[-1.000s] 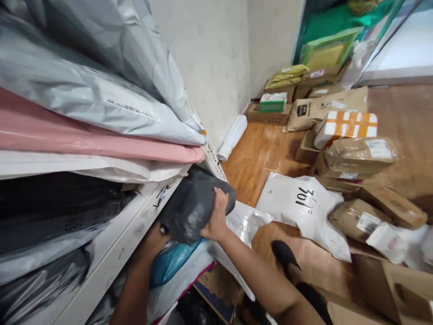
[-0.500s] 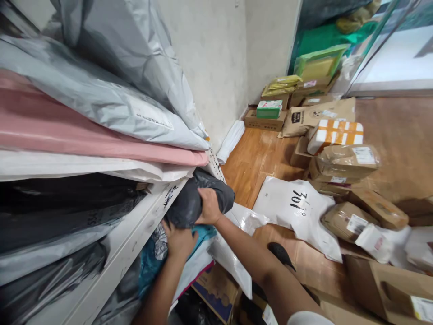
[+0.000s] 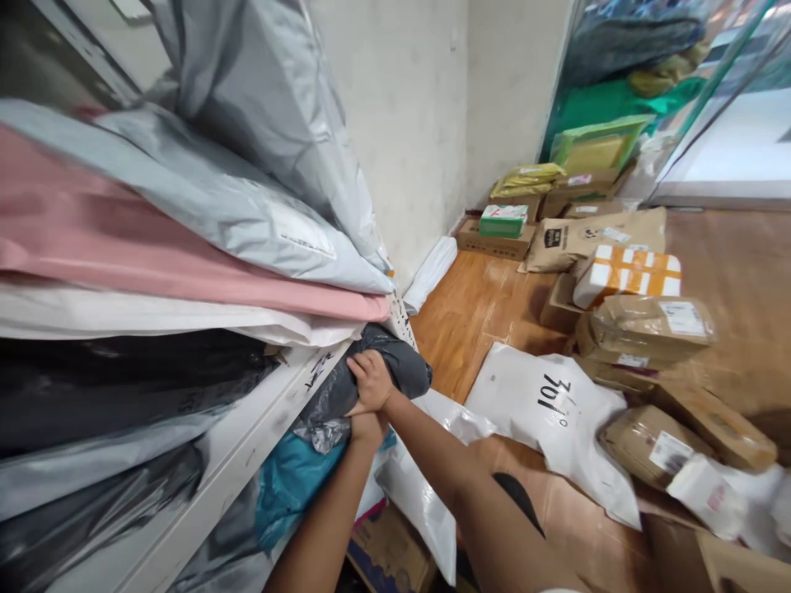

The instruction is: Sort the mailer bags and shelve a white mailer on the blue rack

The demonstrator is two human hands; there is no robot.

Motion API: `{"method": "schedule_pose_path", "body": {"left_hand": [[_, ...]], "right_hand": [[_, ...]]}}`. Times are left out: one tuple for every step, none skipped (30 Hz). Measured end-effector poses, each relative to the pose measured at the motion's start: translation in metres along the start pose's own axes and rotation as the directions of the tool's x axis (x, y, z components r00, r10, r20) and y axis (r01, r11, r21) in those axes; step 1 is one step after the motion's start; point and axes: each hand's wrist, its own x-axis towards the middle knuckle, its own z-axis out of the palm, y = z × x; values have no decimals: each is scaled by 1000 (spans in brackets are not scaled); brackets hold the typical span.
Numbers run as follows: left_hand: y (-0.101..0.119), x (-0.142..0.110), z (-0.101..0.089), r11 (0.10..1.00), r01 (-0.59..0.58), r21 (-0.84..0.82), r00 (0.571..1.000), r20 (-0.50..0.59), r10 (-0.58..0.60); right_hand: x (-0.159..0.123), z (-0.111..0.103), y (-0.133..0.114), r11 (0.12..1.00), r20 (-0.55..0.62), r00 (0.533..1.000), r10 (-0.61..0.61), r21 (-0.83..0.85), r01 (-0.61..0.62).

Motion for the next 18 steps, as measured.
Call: {"method": "schedule_pose_path", "body": {"left_hand": [[5,-10,-3,999,22,41,999,49,-24],[8,-21,-6,996,42,82,994,95,-50],[10,-32,-8,991,56,118,989,131,-72],[9,-43,-10,988,64,143,984,154,-86],[7,-52,-12,985,69,161,981,169,-96],[4,-58,-12,983,71,170,979,177,-101],[0,-62,-13,982,75,175,978,180,-106],[-4,-63,-13,981,81,177,977,181,-113],[-8,-62,-13,980,92,179,976,178,-124],[-11,-60,-13,977,117,181,975,169,-148],[-13,-55,-13,972,151,181,971,157,-180],[-14,-50,-14,966,187,180,966,147,-214],[-14,-44,-15,960,217,178,959,143,-243],[-13,-39,-16,956,236,176,954,147,-263],[-12,-35,-17,952,250,175,948,158,-277],[-9,-33,-17,951,256,173,942,174,-286],[-6,-34,-15,951,258,171,940,182,-288],[-1,-39,-12,952,260,163,942,174,-287]], "right_hand": [[1,-9,-4,1000,18,1000,-8,-6,8],[-1,-21,-8,1000,45,999,16,-20,-15],[-5,-34,-14,996,60,995,77,-52,-74],[-12,-46,-19,981,56,984,171,-99,-165],[-20,-57,-23,950,35,959,281,-152,-273],[-29,-65,-27,903,7,920,391,-197,-382],[-35,-69,-31,850,-12,874,486,-226,-476],[-39,-69,-33,807,-7,831,556,-237,-541],[-40,-66,-35,783,22,803,596,-234,-576],[-36,-60,-36,778,63,788,613,-226,-586],[-30,-52,-36,781,100,782,615,-217,-586],[-22,-44,-34,786,132,779,612,-210,-582],[-13,-37,-30,790,165,775,610,-205,-578],[-4,-31,-25,793,199,768,608,-202,-575],[4,-27,-19,792,233,757,610,-203,-576],[11,-24,-13,788,264,742,616,-211,-579],[16,-23,-7,782,292,726,623,-223,-581],[18,-24,-3,781,318,713,625,-240,-577]]}}
